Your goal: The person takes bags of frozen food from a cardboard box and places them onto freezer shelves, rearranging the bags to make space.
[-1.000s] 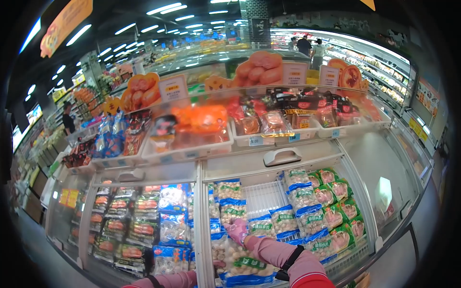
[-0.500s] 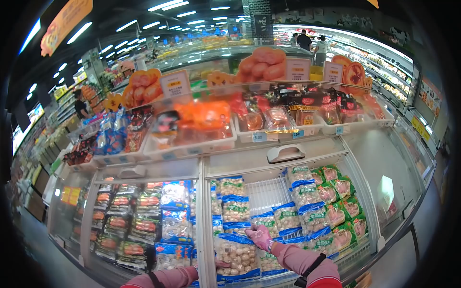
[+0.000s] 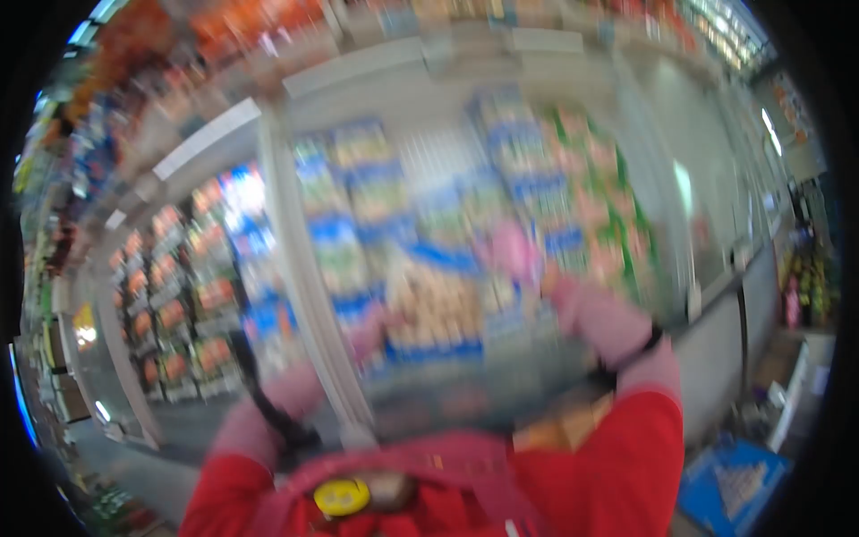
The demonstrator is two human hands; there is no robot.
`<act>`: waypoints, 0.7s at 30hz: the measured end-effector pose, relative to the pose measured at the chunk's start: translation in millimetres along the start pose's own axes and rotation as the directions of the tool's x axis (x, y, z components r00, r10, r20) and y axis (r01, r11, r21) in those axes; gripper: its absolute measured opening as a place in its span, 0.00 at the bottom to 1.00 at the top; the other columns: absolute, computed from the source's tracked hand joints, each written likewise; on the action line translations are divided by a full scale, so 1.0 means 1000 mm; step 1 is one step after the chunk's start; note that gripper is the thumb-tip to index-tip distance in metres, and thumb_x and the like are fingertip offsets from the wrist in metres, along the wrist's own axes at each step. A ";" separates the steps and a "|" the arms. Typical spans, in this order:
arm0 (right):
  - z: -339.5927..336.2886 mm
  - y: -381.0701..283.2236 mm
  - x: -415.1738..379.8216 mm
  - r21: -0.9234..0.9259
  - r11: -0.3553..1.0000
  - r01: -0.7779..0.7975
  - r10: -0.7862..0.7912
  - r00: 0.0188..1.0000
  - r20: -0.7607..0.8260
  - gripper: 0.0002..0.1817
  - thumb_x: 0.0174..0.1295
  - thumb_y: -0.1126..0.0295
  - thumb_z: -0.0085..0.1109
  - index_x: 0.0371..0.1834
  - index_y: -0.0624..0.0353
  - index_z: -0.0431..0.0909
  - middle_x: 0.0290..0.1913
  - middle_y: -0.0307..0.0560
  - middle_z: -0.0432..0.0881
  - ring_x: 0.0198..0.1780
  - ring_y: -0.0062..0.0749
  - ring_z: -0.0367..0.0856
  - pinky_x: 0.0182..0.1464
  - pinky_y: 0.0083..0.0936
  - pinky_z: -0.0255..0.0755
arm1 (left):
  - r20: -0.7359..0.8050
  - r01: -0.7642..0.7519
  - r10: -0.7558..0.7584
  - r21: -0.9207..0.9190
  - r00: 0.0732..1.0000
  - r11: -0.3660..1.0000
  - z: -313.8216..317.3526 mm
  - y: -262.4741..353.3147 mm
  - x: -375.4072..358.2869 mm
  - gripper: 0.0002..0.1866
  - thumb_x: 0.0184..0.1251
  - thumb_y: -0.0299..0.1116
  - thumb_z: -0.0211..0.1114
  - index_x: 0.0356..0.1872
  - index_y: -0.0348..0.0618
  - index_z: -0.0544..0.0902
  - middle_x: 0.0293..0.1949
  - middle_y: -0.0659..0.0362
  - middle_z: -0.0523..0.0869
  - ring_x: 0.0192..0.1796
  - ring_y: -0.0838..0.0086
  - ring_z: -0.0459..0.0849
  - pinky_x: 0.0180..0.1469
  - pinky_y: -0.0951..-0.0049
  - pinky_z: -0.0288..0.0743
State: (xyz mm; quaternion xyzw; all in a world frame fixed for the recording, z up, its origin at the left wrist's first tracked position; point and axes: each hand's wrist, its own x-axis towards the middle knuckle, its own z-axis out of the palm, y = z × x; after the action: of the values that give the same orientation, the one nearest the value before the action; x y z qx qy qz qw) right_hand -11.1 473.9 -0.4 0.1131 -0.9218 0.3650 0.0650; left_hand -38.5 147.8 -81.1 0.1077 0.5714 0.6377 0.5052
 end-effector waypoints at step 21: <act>0.104 -0.048 0.063 0.534 0.520 -0.667 0.525 0.742 0.416 0.17 0.51 0.59 0.68 0.27 0.66 0.81 0.23 0.47 0.82 0.27 0.30 0.81 0.33 0.24 0.78 | -0.529 0.525 -0.374 0.167 0.762 0.834 -0.052 0.087 0.008 0.40 0.66 0.66 0.45 0.56 0.32 0.72 0.50 0.47 0.80 0.57 0.66 0.77 0.66 0.66 0.65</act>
State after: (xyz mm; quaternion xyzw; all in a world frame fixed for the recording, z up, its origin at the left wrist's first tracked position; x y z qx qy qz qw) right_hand -64.1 358.7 -31.3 -0.1598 -0.7163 0.6485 -0.2023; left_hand -124.1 135.8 -28.5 -0.1173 0.7774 0.4059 0.4660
